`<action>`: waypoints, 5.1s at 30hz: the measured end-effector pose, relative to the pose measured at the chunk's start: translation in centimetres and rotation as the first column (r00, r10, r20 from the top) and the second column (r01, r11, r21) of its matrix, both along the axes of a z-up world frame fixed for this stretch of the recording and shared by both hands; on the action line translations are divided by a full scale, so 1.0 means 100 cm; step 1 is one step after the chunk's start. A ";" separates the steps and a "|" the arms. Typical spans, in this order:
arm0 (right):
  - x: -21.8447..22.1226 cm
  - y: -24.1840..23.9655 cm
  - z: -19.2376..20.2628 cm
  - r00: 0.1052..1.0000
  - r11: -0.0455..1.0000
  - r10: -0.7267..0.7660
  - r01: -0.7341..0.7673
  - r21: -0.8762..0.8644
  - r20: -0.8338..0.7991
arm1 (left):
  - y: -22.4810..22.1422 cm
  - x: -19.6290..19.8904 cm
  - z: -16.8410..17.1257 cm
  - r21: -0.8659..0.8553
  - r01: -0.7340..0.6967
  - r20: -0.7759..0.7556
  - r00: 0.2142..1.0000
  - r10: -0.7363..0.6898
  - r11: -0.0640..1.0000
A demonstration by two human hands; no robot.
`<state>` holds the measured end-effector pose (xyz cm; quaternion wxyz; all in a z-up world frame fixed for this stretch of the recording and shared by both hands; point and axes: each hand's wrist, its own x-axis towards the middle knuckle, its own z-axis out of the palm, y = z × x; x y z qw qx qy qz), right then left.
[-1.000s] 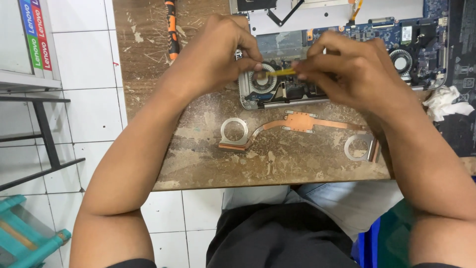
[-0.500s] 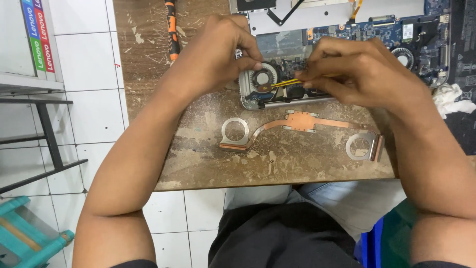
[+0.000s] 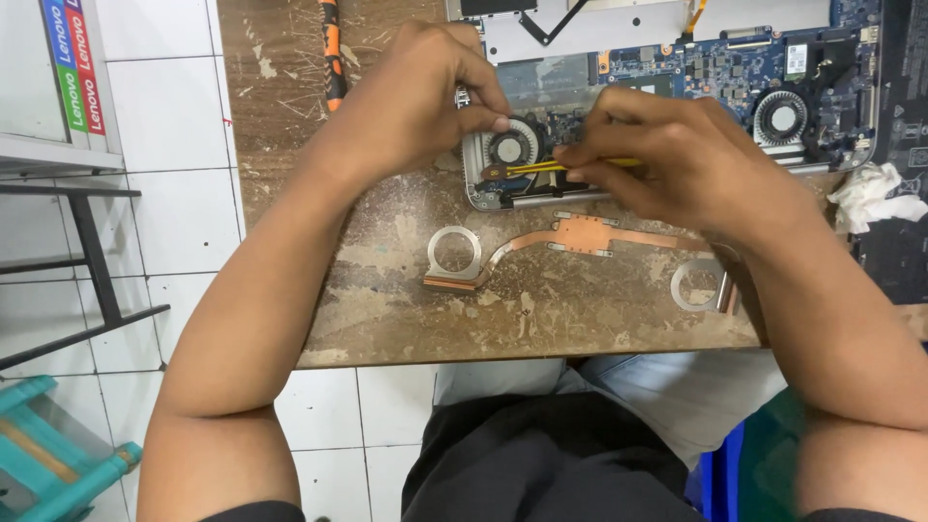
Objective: The person applies thermal paste to a copper heat sink using a small yellow tool. They then use the tool to spread the paste onto the CPU and GPU areas of the laptop motherboard.
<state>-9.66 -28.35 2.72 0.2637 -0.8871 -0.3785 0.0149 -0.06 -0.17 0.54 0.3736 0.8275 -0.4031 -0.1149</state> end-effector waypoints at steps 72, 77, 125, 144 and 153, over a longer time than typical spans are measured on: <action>0.003 -0.002 0.017 0.976 0.997 -0.019 0.035 0.073 -0.215 | 0.002 -0.004 0.030 0.234 -0.152 -0.283 0.934 0.217 0.960; 0.005 -0.007 0.014 0.969 0.996 -0.057 0.070 0.048 -0.242 | 0.005 0.002 0.014 0.118 -0.106 -0.210 0.969 0.129 0.987; -0.015 0.039 -0.006 0.913 0.943 -0.175 0.263 -0.205 0.368 | 0.004 -0.002 0.027 0.162 -0.167 -0.234 0.951 0.203 0.972; -0.006 0.018 -0.004 0.969 0.974 -0.167 0.190 -0.120 0.184 | -0.001 0.001 0.003 0.045 -0.122 -0.040 0.992 0.123 0.992; -0.006 0.001 0.012 0.981 0.986 -0.161 0.156 0.052 0.112 | 0.001 0.000 0.003 -0.019 -0.115 0.029 0.993 0.116 0.993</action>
